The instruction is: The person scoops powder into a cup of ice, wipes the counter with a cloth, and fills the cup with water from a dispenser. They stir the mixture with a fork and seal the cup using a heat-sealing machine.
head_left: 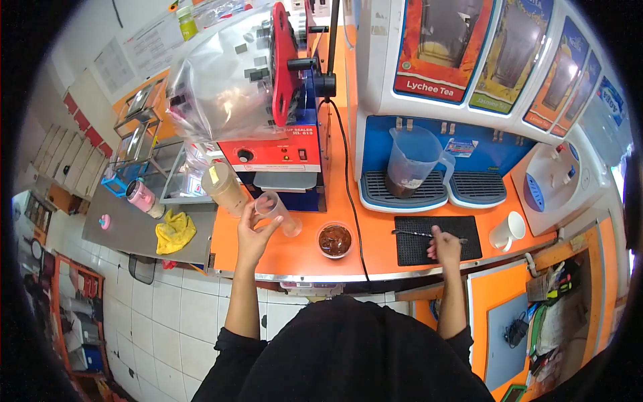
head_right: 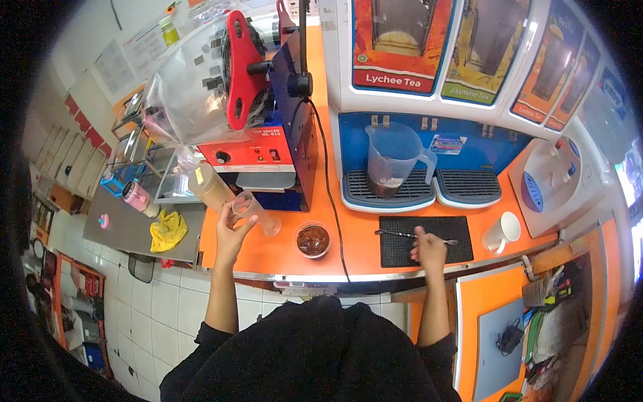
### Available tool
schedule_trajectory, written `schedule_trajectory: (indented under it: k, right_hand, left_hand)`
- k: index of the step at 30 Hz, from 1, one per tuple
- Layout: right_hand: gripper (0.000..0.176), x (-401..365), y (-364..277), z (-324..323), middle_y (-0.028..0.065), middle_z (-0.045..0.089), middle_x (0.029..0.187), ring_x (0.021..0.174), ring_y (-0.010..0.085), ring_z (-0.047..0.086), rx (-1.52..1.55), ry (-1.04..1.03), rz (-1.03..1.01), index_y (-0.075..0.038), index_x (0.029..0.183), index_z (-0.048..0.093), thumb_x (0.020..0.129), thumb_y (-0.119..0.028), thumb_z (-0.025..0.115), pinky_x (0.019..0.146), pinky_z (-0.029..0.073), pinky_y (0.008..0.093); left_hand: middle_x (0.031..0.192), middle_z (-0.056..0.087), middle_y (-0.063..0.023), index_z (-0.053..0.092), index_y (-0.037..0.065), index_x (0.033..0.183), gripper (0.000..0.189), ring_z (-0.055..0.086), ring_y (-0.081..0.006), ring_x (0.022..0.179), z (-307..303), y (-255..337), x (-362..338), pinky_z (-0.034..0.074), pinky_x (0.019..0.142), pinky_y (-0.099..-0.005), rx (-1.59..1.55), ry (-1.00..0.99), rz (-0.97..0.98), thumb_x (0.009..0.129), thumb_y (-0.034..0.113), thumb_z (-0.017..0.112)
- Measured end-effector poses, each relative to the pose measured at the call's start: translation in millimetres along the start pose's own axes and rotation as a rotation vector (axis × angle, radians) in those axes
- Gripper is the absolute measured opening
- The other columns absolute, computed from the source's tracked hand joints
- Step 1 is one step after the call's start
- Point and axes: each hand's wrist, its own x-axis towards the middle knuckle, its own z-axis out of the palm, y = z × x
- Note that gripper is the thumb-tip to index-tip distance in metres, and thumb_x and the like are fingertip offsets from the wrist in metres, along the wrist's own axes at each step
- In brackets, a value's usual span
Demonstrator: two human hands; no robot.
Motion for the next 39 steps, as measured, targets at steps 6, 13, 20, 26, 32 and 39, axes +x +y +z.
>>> schedule_trajectory:
  k: [6, 13, 20, 26, 32, 39]
  right_hand:
    - [0.064, -62, -63, 81, 0.0225, 0.053, 0.115, 0.11, 0.0325, 0.053, -0.263, -0.486, -0.693, -0.001, 0.118, 0.053, 0.073, -0.039, 0.077, 0.091, 0.045, 0.0405]
    - [0.094, -71, -90, 146, 0.0247, 0.041, 0.13, 0.12, 0.0406, 0.04, -0.525, -0.625, -0.942, 0.003, 0.135, 0.036, 0.065, -0.039, 0.081, 0.101, 0.036, 0.0447]
    - [0.1, -79, -110, 152, 0.0231, 0.05, 0.118, 0.111, 0.0391, 0.049, -0.743, -0.532, -0.846, -0.002, 0.137, 0.034, 0.059, -0.037, 0.085, 0.095, 0.043, 0.0437]
    - [0.1, -89, -133, 142, 0.0242, 0.055, 0.116, 0.111, 0.0374, 0.054, -0.734, -0.443, -0.708, 0.0, 0.135, 0.035, 0.055, -0.032, 0.086, 0.094, 0.045, 0.0419]
    - [0.098, -122, -195, 116, 0.0192, 0.058, 0.115, 0.108, 0.032, 0.058, -0.676, -0.298, -0.663, -0.003, 0.129, 0.041, 0.049, -0.027, 0.091, 0.092, 0.047, 0.038]
    - [0.094, -159, -254, 98, 0.0228, 0.061, 0.111, 0.106, 0.0345, 0.06, -0.682, -0.243, -0.593, 0.001, 0.126, 0.042, 0.051, -0.035, 0.087, 0.091, 0.047, 0.0381]
  left_hand:
    - [0.121, 0.054, -0.0097, 0.05, 0.002, 0.12, 0.052, 0.058, -0.0202, 0.102, -37, -43, -14, 0.051, 0.084, -0.0324, 0.247, 0.355, -0.028, 0.076, 0.008, 0.076]
    - [0.12, 0.052, -0.0111, 0.049, 0.002, 0.121, 0.056, 0.058, -0.0192, 0.097, -110, -94, 5, 0.048, 0.083, -0.0315, 0.298, 0.594, -0.019, 0.075, 0.015, 0.079]
    - [0.118, 0.052, -0.0118, 0.046, 0.002, 0.124, 0.066, 0.056, -0.024, 0.105, -111, -105, 14, 0.047, 0.087, -0.0345, 0.336, 0.494, -0.065, 0.071, 0.019, 0.082]
    - [0.13, 0.045, -0.0154, 0.04, 0.003, 0.13, 0.072, 0.042, -0.0248, 0.123, -62, -46, -18, 0.036, 0.1, -0.0392, 0.381, 0.516, 0.216, 0.074, 0.022, 0.08]
    - [0.12, 0.051, -0.0062, 0.046, 0.008, 0.124, 0.048, 0.047, -0.0179, 0.116, -20, -62, 52, 0.035, 0.098, -0.0376, -0.559, -0.077, -0.449, 0.083, 0.017, 0.069]
    - [0.112, 0.056, -0.0002, 0.05, 0.008, 0.109, 0.028, 0.052, -0.0162, 0.11, 2, -83, 70, 0.032, 0.102, -0.0354, -1.099, -0.161, -0.52, 0.084, 0.011, 0.063]
